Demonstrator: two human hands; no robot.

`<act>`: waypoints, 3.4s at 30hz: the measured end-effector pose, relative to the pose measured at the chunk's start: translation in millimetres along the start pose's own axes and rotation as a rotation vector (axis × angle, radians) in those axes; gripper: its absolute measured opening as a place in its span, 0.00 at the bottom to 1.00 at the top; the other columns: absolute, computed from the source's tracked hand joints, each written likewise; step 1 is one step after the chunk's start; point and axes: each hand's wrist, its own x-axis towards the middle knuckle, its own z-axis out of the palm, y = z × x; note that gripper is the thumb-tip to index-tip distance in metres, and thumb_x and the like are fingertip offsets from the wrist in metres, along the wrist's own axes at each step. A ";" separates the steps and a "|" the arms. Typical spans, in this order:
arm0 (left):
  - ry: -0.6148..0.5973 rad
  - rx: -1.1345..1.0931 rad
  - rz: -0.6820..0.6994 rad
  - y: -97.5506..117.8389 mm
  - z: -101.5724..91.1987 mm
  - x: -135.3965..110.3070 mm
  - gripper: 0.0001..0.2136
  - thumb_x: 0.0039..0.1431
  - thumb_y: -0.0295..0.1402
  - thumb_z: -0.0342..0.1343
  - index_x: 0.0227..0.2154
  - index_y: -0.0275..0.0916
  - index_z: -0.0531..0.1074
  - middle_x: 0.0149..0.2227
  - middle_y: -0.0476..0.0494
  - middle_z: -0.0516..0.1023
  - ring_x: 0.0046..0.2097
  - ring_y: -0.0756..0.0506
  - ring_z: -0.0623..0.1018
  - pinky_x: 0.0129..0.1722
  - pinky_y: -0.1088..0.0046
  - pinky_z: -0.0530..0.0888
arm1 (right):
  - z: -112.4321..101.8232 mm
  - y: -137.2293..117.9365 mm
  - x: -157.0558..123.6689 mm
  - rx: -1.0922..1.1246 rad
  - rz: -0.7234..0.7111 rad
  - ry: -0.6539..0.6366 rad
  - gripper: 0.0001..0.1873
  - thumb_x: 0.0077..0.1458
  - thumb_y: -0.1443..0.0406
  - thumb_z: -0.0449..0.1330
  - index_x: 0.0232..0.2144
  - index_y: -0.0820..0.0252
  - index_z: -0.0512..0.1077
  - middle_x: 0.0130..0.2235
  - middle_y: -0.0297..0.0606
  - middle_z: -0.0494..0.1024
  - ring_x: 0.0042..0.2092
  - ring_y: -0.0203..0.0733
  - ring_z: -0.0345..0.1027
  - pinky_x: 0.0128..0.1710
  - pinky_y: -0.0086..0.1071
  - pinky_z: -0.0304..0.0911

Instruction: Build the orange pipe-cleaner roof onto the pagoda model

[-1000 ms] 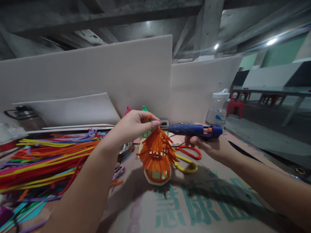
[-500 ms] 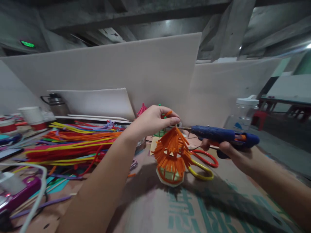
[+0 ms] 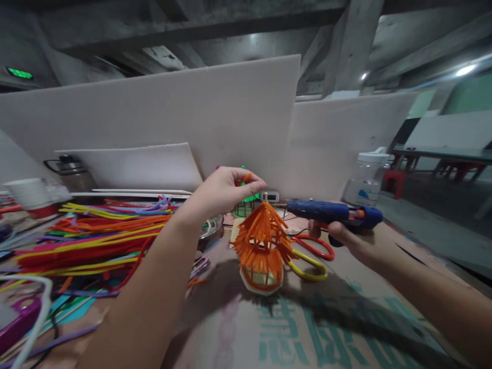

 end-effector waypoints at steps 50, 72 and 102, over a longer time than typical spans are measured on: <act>0.023 0.154 -0.014 5.8 5.9 2.1 0.16 0.55 0.46 0.59 0.26 0.37 0.74 0.21 0.52 0.68 0.24 0.51 0.66 0.25 0.75 0.62 | -4.1 -1.2 -1.8 -0.101 0.043 -0.199 0.20 0.51 0.49 0.67 0.33 0.58 0.70 0.27 0.31 0.70 0.27 0.35 0.62 0.26 0.27 0.56; 0.002 0.145 -0.026 3.8 6.7 3.6 0.16 0.56 0.47 0.59 0.25 0.38 0.74 0.21 0.51 0.69 0.24 0.51 0.68 0.24 0.75 0.62 | -4.3 3.8 -2.4 -0.106 0.073 -0.176 0.22 0.49 0.48 0.68 0.35 0.58 0.72 0.26 0.32 0.74 0.27 0.37 0.66 0.26 0.28 0.62; 0.002 0.148 0.005 4.5 6.9 3.4 0.17 0.56 0.47 0.59 0.25 0.37 0.73 0.22 0.51 0.68 0.25 0.51 0.67 0.24 0.75 0.61 | -5.0 -4.6 0.7 0.038 0.105 -0.213 0.26 0.49 0.44 0.66 0.35 0.61 0.75 0.31 0.39 0.78 0.30 0.40 0.70 0.26 0.29 0.64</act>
